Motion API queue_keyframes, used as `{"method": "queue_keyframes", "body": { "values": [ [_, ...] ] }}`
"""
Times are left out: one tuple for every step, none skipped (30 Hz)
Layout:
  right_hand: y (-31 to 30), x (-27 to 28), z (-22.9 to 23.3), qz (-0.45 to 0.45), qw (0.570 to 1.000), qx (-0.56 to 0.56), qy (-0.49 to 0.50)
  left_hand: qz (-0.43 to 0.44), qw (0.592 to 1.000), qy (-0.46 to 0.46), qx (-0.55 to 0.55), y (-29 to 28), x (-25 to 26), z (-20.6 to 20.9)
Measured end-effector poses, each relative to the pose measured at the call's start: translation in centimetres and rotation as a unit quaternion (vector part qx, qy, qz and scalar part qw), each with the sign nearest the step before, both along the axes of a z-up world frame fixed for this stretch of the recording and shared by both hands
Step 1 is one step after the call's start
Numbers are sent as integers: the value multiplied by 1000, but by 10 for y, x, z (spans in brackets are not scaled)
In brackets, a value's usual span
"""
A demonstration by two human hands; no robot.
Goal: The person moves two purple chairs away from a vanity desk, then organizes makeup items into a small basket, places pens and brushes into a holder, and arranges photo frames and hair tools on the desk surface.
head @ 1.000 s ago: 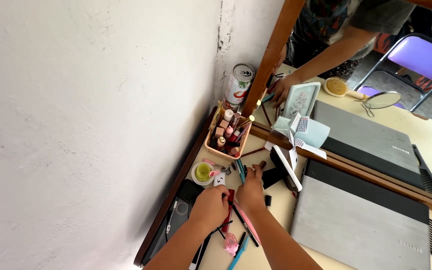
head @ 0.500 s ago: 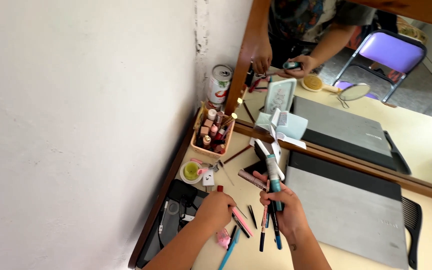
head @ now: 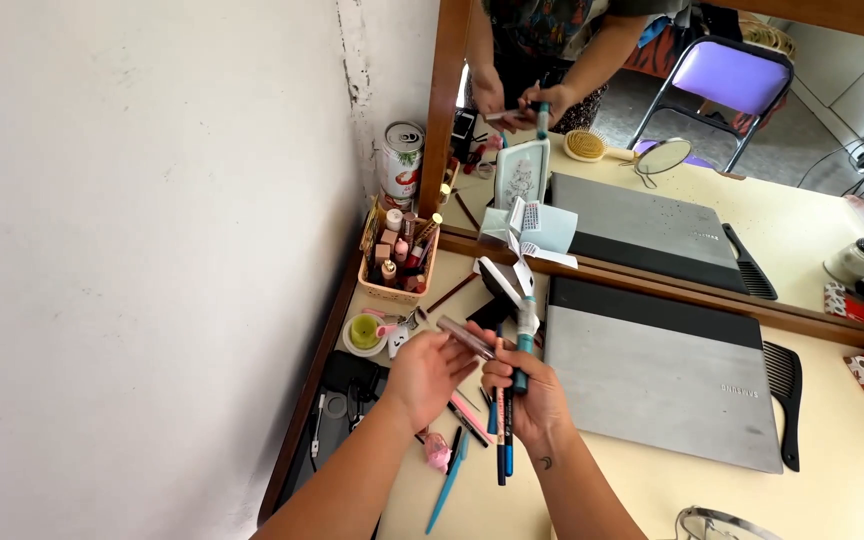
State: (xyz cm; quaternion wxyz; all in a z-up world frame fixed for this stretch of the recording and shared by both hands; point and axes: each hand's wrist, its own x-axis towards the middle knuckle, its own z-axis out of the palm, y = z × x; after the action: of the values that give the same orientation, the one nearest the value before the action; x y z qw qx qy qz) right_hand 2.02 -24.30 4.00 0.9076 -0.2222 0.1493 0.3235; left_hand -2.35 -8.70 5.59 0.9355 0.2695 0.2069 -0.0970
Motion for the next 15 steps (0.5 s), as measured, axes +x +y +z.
{"method": "queue_keyframes", "body": {
  "values": [
    [1, 1, -11, 0, 1000, 1, 0, 0, 1000, 0, 1, -4, 3, -3],
    [2, 3, -21, 1, 1000, -11, 5, 44, 997, -4, 64, -7, 7, -6],
    [4, 5, -31, 2, 1000, -23, 10, 88, 988, -8, 127, -11, 11, -9],
    [8, 0, -23, 2, 1000, -23, 10, 88, 988, -8, 126, -8, 12, -5],
    [12, -4, -15, 5, 999, -39, 5, 122, 986, 7, 115, -6, 13, -1],
    [16, -7, -7, 6, 998, -55, -1, 154, 982, 20, 104, -3, 15, 3],
    [18, -10, 3, 5, 998, -55, -2, 153, 983, 19, 104, 10, 20, 1],
    [19, -15, 12, 10, 998, -62, -17, 204, 971, 30, 120, 22, 22, -2],
    [20, -20, 21, 16, 997, -70, -32, 254, 957, 41, 135, 35, 25, -5],
    [18, -17, 20, 16, 997, -69, -34, 255, 957, 39, 135, 42, 21, -2],
    [17, -15, 20, -2, 995, -90, -52, 188, 947, 34, 257, 49, 17, 1],
    [14, -14, 18, -19, 991, -110, -68, 117, 919, 32, 375, 55, 9, 3],
    [17, -8, 17, -17, 992, -110, -67, 118, 919, 33, 375, 45, 2, -1],
    [20, -2, 15, -38, 987, -125, -95, 44, 930, 59, 361, 37, -6, -5],
    [23, 5, 13, -59, 981, -139, -123, -30, 934, 84, 345, 28, -13, -9]
  ]
}}
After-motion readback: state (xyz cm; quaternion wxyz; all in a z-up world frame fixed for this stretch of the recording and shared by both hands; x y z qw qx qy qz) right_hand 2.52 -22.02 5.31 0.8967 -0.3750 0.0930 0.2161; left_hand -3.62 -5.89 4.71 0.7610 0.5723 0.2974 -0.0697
